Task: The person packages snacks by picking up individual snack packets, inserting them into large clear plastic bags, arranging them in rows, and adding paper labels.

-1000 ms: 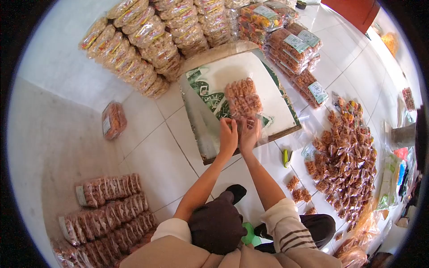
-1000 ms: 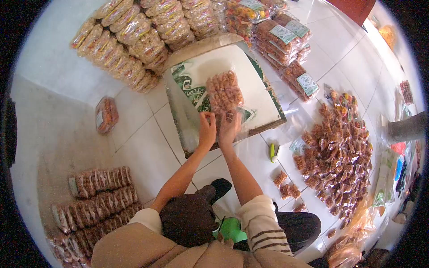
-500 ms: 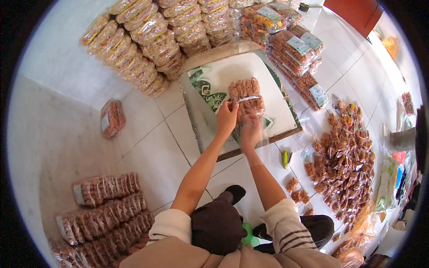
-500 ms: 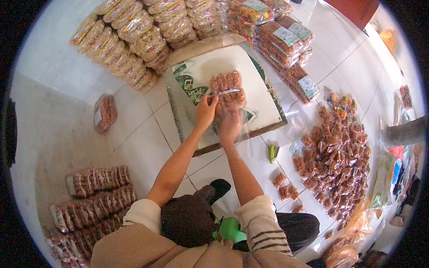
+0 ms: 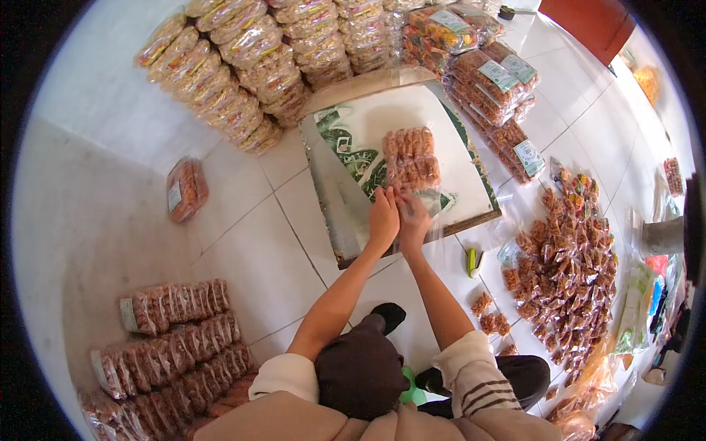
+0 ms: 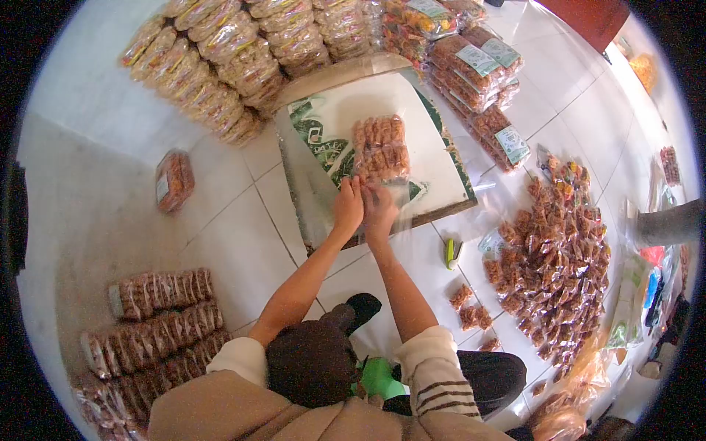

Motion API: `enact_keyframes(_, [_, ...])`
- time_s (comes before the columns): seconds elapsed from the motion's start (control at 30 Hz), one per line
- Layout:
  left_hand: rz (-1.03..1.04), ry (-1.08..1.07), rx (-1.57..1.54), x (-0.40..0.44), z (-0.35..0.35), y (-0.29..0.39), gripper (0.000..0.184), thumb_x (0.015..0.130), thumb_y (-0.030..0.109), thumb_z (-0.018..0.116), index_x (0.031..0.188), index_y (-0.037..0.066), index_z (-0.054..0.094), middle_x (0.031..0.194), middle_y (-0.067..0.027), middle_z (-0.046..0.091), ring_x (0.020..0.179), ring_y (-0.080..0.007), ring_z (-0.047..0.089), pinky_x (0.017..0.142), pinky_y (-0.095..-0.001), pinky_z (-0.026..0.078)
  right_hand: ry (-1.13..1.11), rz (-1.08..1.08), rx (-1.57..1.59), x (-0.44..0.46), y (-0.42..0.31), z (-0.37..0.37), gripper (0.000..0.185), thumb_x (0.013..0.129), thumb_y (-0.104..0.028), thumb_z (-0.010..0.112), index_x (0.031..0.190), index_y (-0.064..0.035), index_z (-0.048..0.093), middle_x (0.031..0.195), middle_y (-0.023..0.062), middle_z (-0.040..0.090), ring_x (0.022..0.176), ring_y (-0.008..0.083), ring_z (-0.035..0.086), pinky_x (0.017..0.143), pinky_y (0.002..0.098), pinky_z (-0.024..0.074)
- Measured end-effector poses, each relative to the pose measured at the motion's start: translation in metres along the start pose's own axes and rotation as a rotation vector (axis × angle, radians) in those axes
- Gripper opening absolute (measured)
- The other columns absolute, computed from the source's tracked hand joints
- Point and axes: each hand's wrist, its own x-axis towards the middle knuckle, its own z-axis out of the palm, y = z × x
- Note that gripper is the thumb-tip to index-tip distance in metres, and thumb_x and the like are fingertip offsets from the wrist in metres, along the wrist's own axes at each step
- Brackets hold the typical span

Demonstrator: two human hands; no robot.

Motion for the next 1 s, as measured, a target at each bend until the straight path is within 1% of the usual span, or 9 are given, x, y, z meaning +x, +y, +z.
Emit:
enact_keyframes(0.23, [0.161, 0.027, -0.101, -0.007, 0.0, -0.007, 0.029, 0.093, 0.027, 0.031, 0.089, 0.001, 0.044, 0.069, -0.026, 0.054, 0.068, -0.046, 0.051, 0.056, -0.051, 0.037, -0.141, -0.204, -0.04, 0.012, 0.006, 0.005, 0.015, 0.079, -0.005, 0.055, 0.093, -0.0019, 0.061, 0.094, 0.0147, 0.059, 0.083, 0.0251, 0.058, 0.073, 0.0312, 0.0451])
enact_keyframes(0.4, [0.131, 0.069, -0.068, -0.002, 0.001, -0.01, 0.029, 0.093, 0.026, 0.032, 0.09, 0.0, 0.045, 0.067, -0.0257, 0.054, 0.067, -0.0448, 0.051, 0.055, -0.0499, 0.037, -0.152, -0.325, -0.018, -0.001, 0.02, -0.016, 0.02, 0.079, -0.004, 0.057, 0.099, -0.0009, 0.058, 0.095, 0.0128, 0.058, 0.085, 0.0225, 0.059, 0.073, 0.0293, 0.0454])
enact_keyframes(0.47, [0.103, 0.053, -0.061, -0.002, 0.001, -0.012, 0.029, 0.093, 0.026, 0.033, 0.091, 0.0, 0.046, 0.067, -0.0255, 0.054, 0.066, -0.0443, 0.052, 0.054, -0.0495, 0.038, 0.077, -0.095, 0.018, -0.011, 0.013, -0.02, 0.025, 0.079, -0.007, 0.058, 0.103, -0.0024, 0.054, 0.093, 0.0165, 0.059, 0.088, 0.0322, 0.055, 0.078, 0.036, 0.0428])
enact_keyframes(0.6, [0.141, -0.022, 0.059, -0.004, -0.002, -0.013, 0.028, 0.091, 0.024, 0.037, 0.095, -0.001, 0.049, 0.068, -0.0254, 0.055, 0.065, -0.0432, 0.053, 0.053, -0.0489, 0.039, 0.124, -0.085, -0.086, -0.001, 0.012, -0.007, 0.027, 0.08, -0.011, 0.058, 0.104, -0.0012, 0.05, 0.093, 0.0159, 0.059, 0.089, 0.0326, 0.055, 0.079, 0.0368, 0.042])
enact_keyframes(0.67, [0.199, 0.018, 0.061, -0.003, -0.003, -0.014, 0.026, 0.091, 0.023, 0.038, 0.095, 0.0, 0.05, 0.069, -0.0255, 0.056, 0.065, -0.043, 0.053, 0.052, -0.0489, 0.039, 0.133, 0.1, -0.016, 0.008, 0.02, 0.003, 0.023, 0.08, -0.013, 0.058, 0.098, 0.0003, 0.052, 0.091, 0.0178, 0.058, 0.086, 0.0336, 0.055, 0.076, 0.0382, 0.0418])
enact_keyframes(0.73, [0.177, -0.168, 0.086, -0.001, -0.004, -0.016, 0.032, 0.092, 0.026, 0.036, 0.105, -0.001, 0.048, 0.087, -0.0268, 0.056, 0.081, -0.043, 0.053, 0.063, -0.0471, 0.042, 0.131, 0.15, -0.017, 0.016, 0.023, 0.006, 0.022, 0.08, -0.014, 0.058, 0.095, 0.0005, 0.053, 0.09, 0.0185, 0.058, 0.084, 0.0334, 0.055, 0.074, 0.0384, 0.0418])
enact_keyframes(0.87, [0.308, -0.02, -0.029, 0.002, 0.002, -0.026, 0.02, 0.09, 0.02, 0.039, 0.094, 0.003, 0.049, 0.068, -0.0265, 0.055, 0.066, -0.0453, 0.052, 0.053, -0.0502, 0.039, 0.139, 0.185, -0.04, 0.017, 0.004, 0.002, 0.017, 0.079, -0.015, 0.058, 0.086, 0.0007, 0.056, 0.083, 0.0201, 0.056, 0.078, 0.0325, 0.055, 0.069, 0.0393, 0.0412])
enact_keyframes(0.97, [0.089, -0.191, 0.105, 0.005, -0.016, -0.01, 0.018, 0.089, 0.017, 0.04, 0.098, 0.004, 0.048, 0.085, -0.0256, 0.056, 0.08, -0.0424, 0.053, 0.061, -0.0461, 0.041, 0.001, 0.097, -0.075, 0.009, 0.018, -0.007, 0.011, 0.08, -0.009, 0.056, 0.086, -0.0002, 0.058, 0.087, 0.0177, 0.056, 0.08, 0.0302, 0.055, 0.072, 0.0382, 0.0425])
enact_keyframes(1.0, [0.21, 0.029, 0.064, 0.006, -0.017, -0.006, 0.018, 0.089, 0.016, 0.04, 0.101, 0.006, 0.048, 0.098, -0.0229, 0.053, 0.09, -0.0385, 0.05, 0.069, -0.0447, 0.04, 0.005, 0.09, -0.078, 0.003, 0.017, -0.013, 0.011, 0.08, -0.009, 0.056, 0.086, -0.0002, 0.058, 0.087, 0.0177, 0.056, 0.08, 0.0302, 0.055, 0.072, 0.0382, 0.0425])
